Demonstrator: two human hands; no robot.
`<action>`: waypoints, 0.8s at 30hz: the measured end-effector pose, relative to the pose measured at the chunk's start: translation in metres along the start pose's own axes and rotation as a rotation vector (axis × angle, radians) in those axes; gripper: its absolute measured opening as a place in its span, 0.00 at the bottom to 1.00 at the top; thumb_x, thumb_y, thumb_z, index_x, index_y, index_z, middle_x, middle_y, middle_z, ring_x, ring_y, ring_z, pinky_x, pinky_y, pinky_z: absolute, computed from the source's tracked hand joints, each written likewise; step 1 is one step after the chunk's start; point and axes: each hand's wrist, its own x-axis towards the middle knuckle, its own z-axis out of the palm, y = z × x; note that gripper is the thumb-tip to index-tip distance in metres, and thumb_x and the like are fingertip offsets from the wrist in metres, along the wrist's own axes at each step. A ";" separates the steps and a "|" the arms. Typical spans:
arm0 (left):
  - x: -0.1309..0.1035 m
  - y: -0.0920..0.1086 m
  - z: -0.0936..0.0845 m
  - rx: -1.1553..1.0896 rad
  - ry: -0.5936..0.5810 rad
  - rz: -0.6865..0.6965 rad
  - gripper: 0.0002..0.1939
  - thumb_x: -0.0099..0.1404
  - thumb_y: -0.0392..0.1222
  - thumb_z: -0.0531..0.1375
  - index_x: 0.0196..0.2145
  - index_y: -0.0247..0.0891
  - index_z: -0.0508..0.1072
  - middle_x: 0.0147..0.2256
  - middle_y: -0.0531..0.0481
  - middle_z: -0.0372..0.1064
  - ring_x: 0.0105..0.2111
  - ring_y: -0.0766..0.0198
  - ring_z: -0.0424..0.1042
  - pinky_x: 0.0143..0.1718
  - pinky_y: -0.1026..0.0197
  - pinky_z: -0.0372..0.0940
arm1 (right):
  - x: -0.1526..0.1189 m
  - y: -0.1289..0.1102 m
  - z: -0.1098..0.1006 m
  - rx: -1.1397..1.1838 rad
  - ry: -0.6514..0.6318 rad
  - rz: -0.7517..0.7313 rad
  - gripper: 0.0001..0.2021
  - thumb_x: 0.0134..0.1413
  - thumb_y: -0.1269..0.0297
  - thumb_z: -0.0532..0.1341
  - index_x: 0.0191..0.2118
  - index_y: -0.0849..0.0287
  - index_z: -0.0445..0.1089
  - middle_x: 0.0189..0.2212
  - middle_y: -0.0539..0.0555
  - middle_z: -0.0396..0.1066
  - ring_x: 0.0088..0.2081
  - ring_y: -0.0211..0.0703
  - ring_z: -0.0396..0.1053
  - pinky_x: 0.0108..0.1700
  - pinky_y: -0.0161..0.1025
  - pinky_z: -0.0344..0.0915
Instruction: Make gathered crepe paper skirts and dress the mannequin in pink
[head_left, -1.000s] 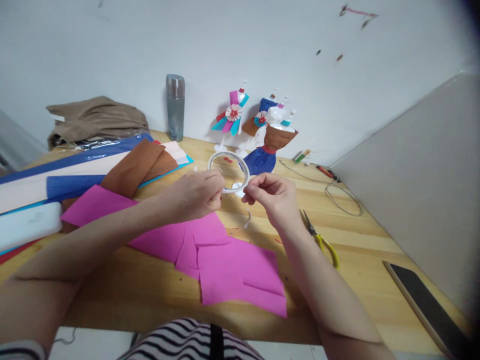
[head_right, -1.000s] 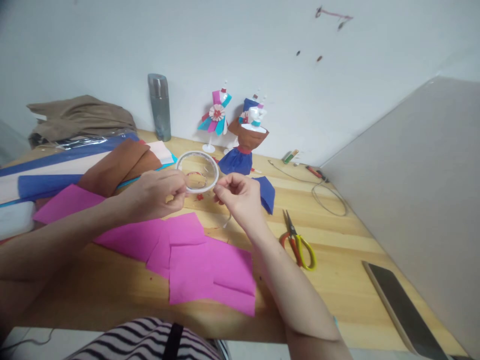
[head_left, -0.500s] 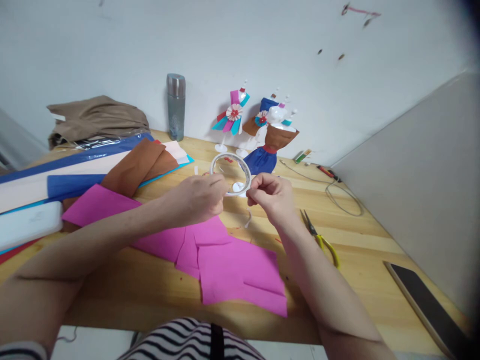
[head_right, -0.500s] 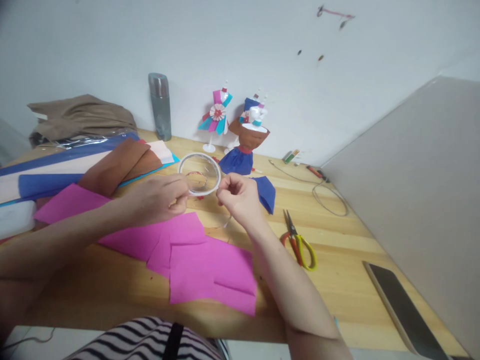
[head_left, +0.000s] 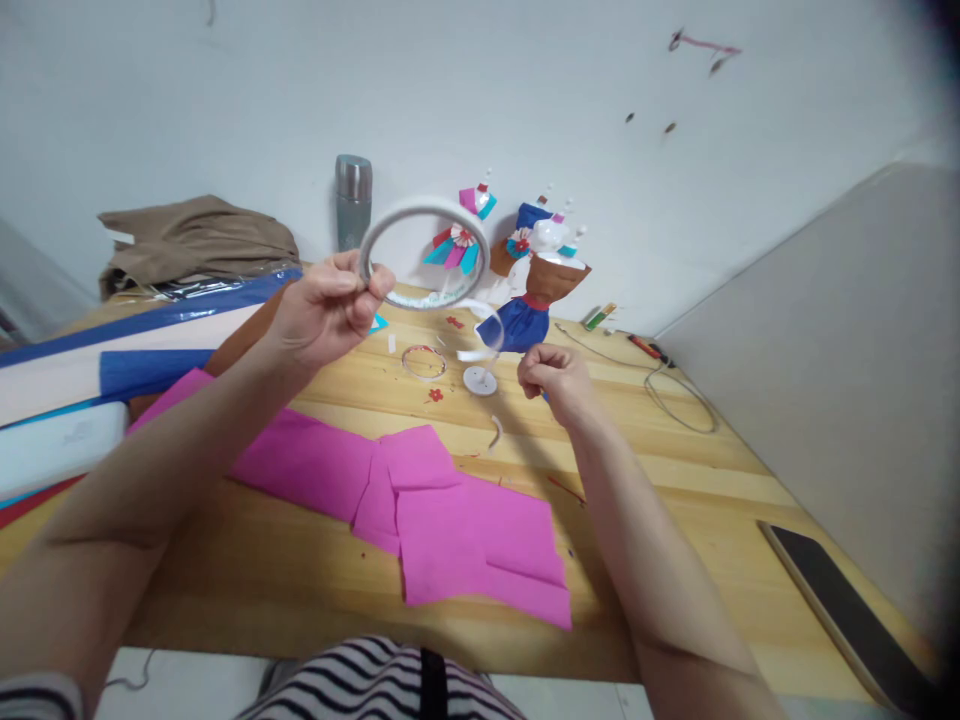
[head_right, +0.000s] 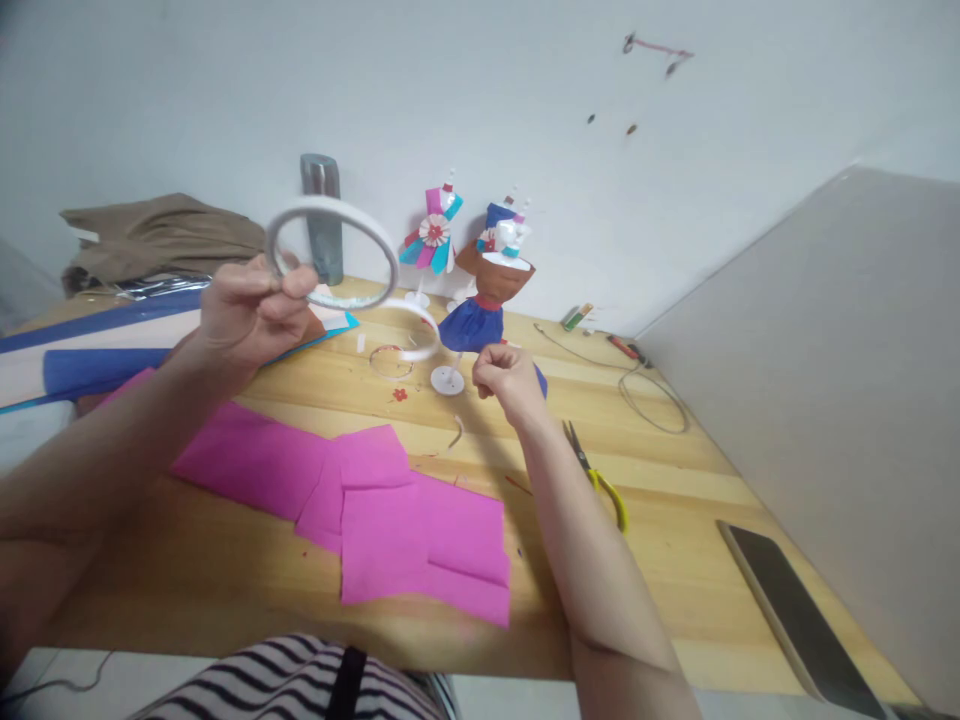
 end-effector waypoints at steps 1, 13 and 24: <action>-0.001 0.002 0.002 -0.040 0.016 0.022 0.06 0.46 0.30 0.63 0.25 0.31 0.71 0.23 0.56 0.70 0.16 0.83 0.60 0.16 0.83 0.57 | 0.000 0.004 0.001 -0.010 -0.001 0.022 0.03 0.33 0.67 0.58 0.17 0.57 0.62 0.12 0.46 0.61 0.15 0.32 0.56 0.20 0.32 0.54; -0.004 -0.010 0.021 0.080 -0.004 -0.054 0.04 0.44 0.30 0.60 0.18 0.32 0.66 0.21 0.52 0.70 0.15 0.77 0.65 0.15 0.77 0.60 | -0.105 0.043 -0.123 -0.914 0.295 0.379 0.13 0.47 0.59 0.61 0.36 0.61 0.73 0.24 0.56 0.73 0.27 0.46 0.70 0.31 0.40 0.62; -0.010 -0.034 0.032 0.132 0.020 -0.117 0.06 0.43 0.33 0.62 0.17 0.32 0.66 0.22 0.51 0.70 0.15 0.77 0.64 0.14 0.76 0.55 | -0.138 0.070 -0.121 -0.825 0.339 0.424 0.21 0.42 0.63 0.61 0.46 0.63 0.71 0.21 0.54 0.69 0.24 0.47 0.68 0.29 0.42 0.61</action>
